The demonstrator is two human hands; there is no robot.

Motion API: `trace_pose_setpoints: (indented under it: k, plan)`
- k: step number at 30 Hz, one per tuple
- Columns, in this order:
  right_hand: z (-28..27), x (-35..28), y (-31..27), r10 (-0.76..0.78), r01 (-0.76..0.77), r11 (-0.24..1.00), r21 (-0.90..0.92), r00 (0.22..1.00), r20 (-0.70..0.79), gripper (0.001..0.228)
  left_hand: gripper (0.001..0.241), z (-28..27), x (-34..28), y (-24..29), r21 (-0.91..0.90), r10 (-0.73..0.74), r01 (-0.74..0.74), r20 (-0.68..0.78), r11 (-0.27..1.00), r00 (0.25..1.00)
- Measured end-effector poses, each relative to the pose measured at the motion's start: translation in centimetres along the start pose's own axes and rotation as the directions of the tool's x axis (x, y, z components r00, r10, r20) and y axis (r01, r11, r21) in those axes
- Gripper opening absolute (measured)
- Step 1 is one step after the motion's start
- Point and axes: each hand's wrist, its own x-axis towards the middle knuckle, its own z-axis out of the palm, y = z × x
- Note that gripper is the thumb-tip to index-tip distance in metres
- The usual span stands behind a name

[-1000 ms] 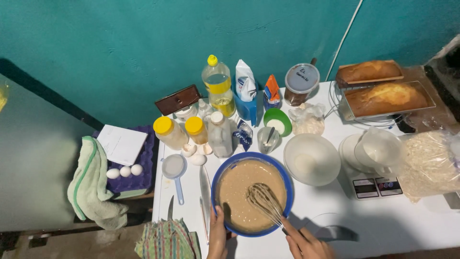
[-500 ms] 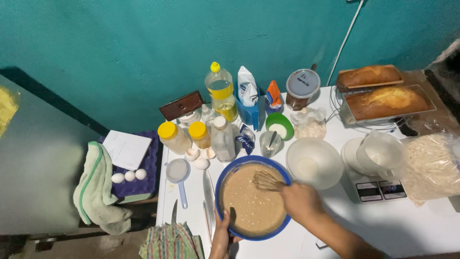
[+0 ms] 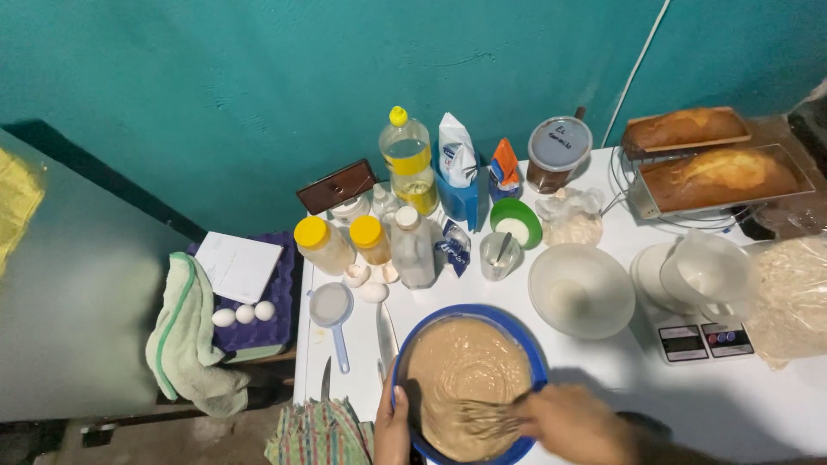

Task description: Mixing ingredients and preparing batter for baking a cake.

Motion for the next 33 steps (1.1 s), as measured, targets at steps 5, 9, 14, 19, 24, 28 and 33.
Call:
trace_pose_setpoints:
  k: [5,9,14,19,24,28,33]
  plan:
    - [0.2,0.5,-2.6,0.121,-0.121,0.993,0.010,0.993,-0.007,0.022,0.054,1.3,-1.0,2.9,0.181,-0.006,0.006,0.001,0.984,1.000]
    - [-1.8,-1.7,-1.4,0.092,-0.096,0.989,0.111,0.995,0.037,0.026,0.054,-1.1,0.4,0.6,0.185,-0.018,0.016,0.008,0.983,1.000]
    - [3.1,0.0,-1.5,0.105,-0.096,0.993,0.066,0.981,-0.164,0.027,0.054,0.5,-0.2,1.1,0.181,-0.052,0.049,0.010,0.982,0.999]
    - [0.1,-0.6,0.2,0.062,-0.037,0.985,0.171,0.988,-0.144,0.037,0.053,-0.8,1.5,-0.5,0.193,0.005,-0.016,0.060,0.981,0.998]
    - [3.1,-1.2,-2.0,0.084,-0.086,0.996,-0.010,0.987,-0.138,0.026,0.053,0.8,0.7,1.5,0.292,0.002,-0.009,0.024,0.956,1.000]
    - [-0.6,-1.4,-0.2,0.090,-0.072,0.983,0.169,0.991,-0.101,0.033,0.054,0.4,1.2,1.5,0.248,-0.043,0.036,0.022,0.968,0.999]
    - [4.1,-0.6,-2.0,0.013,-0.026,0.998,-0.064,0.981,-0.195,0.038,0.057,2.4,-0.2,5.2,0.336,-0.111,0.112,-0.021,0.935,0.994]
